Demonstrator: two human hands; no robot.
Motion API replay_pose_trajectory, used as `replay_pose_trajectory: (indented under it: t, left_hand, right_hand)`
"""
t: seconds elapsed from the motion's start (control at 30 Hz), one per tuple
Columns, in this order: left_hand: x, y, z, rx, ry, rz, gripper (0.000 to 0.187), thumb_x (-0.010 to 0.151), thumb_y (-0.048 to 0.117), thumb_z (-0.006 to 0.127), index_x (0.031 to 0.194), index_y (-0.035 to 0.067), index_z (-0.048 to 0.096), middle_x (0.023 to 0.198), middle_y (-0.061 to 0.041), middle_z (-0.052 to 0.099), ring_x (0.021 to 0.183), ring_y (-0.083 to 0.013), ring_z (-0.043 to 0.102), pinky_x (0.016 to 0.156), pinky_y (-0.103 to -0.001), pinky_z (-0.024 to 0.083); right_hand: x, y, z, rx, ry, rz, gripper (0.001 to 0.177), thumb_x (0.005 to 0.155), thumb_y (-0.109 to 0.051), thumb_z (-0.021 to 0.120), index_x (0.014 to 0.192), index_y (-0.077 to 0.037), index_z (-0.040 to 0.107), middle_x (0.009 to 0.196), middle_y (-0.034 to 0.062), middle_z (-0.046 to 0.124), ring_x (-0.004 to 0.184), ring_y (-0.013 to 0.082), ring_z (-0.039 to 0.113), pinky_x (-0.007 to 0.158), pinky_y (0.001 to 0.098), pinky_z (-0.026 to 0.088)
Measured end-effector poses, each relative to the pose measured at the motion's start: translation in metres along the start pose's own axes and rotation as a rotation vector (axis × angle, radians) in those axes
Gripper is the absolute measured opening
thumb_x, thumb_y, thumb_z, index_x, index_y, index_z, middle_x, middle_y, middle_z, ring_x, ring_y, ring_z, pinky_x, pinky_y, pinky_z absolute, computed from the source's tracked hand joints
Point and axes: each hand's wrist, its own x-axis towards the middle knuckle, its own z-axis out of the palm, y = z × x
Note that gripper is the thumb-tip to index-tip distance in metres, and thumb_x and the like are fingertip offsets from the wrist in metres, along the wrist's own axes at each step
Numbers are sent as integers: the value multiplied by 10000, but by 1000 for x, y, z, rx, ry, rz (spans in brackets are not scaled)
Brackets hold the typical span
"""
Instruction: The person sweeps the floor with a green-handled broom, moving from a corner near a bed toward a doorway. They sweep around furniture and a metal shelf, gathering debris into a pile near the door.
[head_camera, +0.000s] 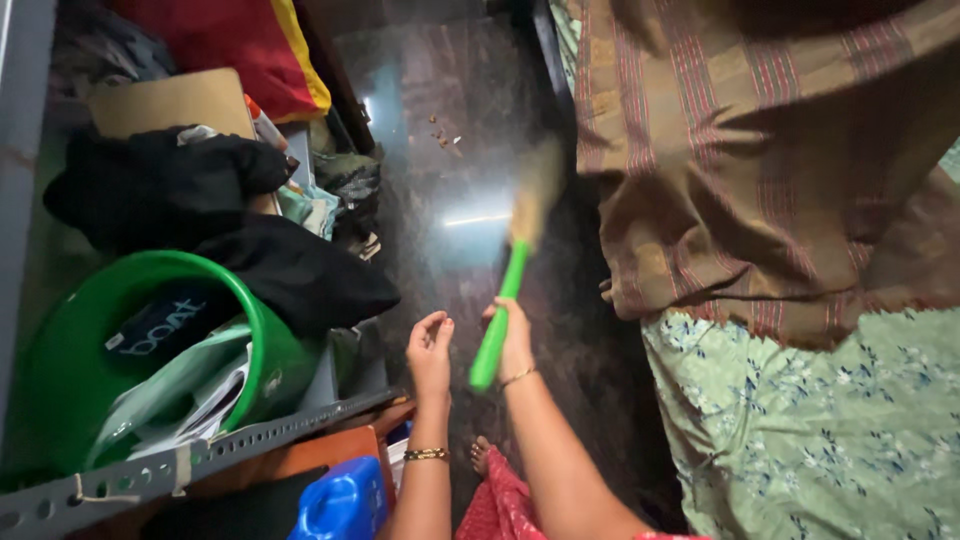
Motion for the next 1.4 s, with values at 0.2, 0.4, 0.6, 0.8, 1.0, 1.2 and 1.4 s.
replay_pose_trajectory:
  t: [0.2,0.4,0.6,0.8,1.0,1.2,1.4]
  left_hand:
    - [20,4,0,-133,40,-95,296,960,151,702,1203,-17,678,1196,-101,711,1114,-155,645,984,-282,488]
    - [46,33,24,100,-22,-65,381,938,218,707,1256,13,658,1270,-95,691,1197,-172,626,1037,-305,468]
    - [78,43,62,500,-44,49,315,888,252,759,1138,61,735,1379,-106,669,1310,-264,604,1103,-364,423]
    - [111,34,73,646,-50,167,258,876,243,770,1093,104,755,1396,-134,657,1403,-331,508,1122,-408,403]
    - [144,36,64,614,-48,83,242,895,248,754,1087,102,762,1335,-120,707,1446,-340,478,1141,-410,391]
    - [211,56,62,627,-14,100,258,906,250,751,1099,79,765,1181,-100,764,1280,-289,593,1048,-388,468]
    - [322,77,29,180,-7,59,278,953,221,709,1140,17,725,1067,-41,747,996,-126,675,912,-278,527]
  right_hand:
    - [16,9,-10,654,134,2,58,854,-97,622,847,-40,614,730,73,659,641,187,652,615,299,558]
    - [32,-69,-90,-931,38,-533,117,718,60,684,792,-28,705,669,3,617,614,125,569,563,297,444]
    - [82,-88,-62,-760,-76,-513,343,613,85,636,897,-106,647,797,41,658,741,171,611,651,305,487]
    - [127,-48,27,-18,32,291,122,787,-74,646,853,18,601,733,142,643,693,275,643,680,373,556]
    - [173,-66,72,-93,33,96,129,774,12,696,812,4,573,643,124,562,487,223,556,457,334,505]
    - [195,-40,141,69,95,-69,165,771,2,698,849,11,553,633,118,598,506,240,594,469,352,517]
    - [225,-29,199,328,471,-175,147,765,-64,613,879,4,549,646,182,664,573,307,646,571,392,536]
